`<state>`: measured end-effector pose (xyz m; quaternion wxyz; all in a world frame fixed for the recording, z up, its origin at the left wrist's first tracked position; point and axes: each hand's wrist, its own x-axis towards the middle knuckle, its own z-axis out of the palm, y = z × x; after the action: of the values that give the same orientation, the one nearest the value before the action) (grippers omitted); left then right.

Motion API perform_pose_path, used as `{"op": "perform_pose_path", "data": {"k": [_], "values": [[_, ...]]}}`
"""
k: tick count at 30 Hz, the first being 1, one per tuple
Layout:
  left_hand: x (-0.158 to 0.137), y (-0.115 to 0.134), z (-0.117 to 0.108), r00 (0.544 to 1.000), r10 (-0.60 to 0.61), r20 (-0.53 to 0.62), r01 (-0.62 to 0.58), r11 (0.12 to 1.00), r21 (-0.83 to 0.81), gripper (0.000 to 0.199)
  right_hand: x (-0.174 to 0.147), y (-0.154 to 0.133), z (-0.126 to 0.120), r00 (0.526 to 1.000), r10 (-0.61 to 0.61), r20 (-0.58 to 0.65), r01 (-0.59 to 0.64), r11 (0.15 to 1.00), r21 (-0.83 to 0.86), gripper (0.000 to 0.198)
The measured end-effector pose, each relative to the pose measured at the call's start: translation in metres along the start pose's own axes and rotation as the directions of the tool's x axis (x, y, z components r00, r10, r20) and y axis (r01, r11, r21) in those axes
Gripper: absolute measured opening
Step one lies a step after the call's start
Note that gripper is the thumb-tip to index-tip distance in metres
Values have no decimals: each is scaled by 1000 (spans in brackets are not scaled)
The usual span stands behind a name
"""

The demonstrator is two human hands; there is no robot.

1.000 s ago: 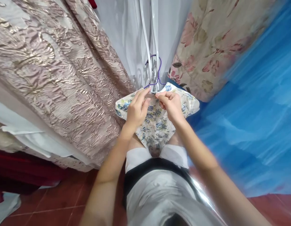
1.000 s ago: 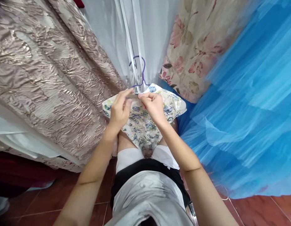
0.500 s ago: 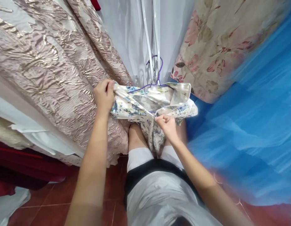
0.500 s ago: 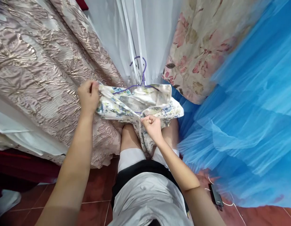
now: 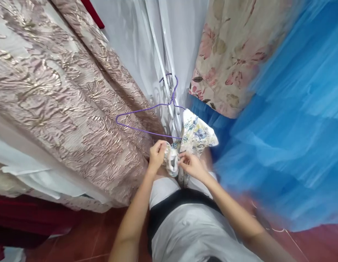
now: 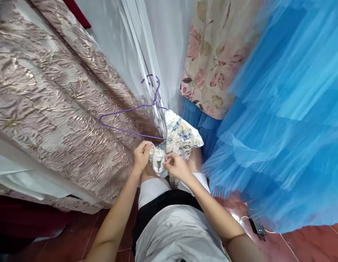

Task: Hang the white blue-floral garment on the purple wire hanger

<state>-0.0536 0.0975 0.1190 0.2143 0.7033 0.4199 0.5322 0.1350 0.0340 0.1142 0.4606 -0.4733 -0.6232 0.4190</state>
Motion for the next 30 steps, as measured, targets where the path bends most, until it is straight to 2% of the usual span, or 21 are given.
{"op": "perform_pose_path", "data": {"k": [2,4,6,7,9,11,13,14,15,16,18,20,22,24,26,28,30], "values": [[0,35,13,983,83,162,-89,995,35,32,-7,-9,-13,992,-129,-9,129,992,-12,35],[5,65,24,941,145,306,-168,984,50,28,-13,-16,-27,987,-142,73,135,986,97,28],[9,85,32,908,145,393,-163,987,13,28,-18,-18,-40,973,-15,232,-52,959,278,15],[10,89,36,896,125,426,-125,992,-28,31,-20,-17,-45,946,58,319,-174,921,349,21],[6,89,43,850,92,519,-23,990,-139,45,-26,-13,-56,876,154,458,-361,838,408,33],[-4,77,52,762,117,636,45,971,-233,64,-33,-9,-67,827,220,518,-464,787,407,36],[-19,58,60,667,183,723,27,963,-268,75,-40,-7,-81,817,278,505,-514,748,420,37],[-26,48,63,636,213,742,-18,965,-262,76,-43,-9,-90,824,307,477,-525,732,435,39],[-31,38,65,624,236,745,-78,967,-242,74,-45,-11,-101,837,327,439,-519,728,447,42],[-34,30,64,622,254,741,-143,967,-211,71,-46,-16,-112,855,331,399,-496,745,447,46],[-35,18,55,648,262,715,-242,961,-133,65,-45,-28,-137,899,296,322,-408,833,373,47],[-30,12,36,690,251,679,-282,957,-67,58,-40,-43,-161,951,221,218,-267,941,208,40],[-21,11,10,742,236,627,-316,949,17,47,-26,-55,-180,990,135,47,-137,989,57,33],[-12,13,-19,805,220,551,-346,928,136,38,-1,-60,-194,991,29,-130,-29,1000,-2,29],[-4,15,-47,864,202,462,-348,901,257,34,32,-62,-199,970,-89,-227,92,996,2,32],[3,16,-74,908,201,367,-341,865,369,29,69,-62,-194,963,-170,-208,180,983,31,32],[11,17,-101,934,206,292,-334,797,504,24,100,-65,-180,957,-242,-162,255,964,69,31]]}}
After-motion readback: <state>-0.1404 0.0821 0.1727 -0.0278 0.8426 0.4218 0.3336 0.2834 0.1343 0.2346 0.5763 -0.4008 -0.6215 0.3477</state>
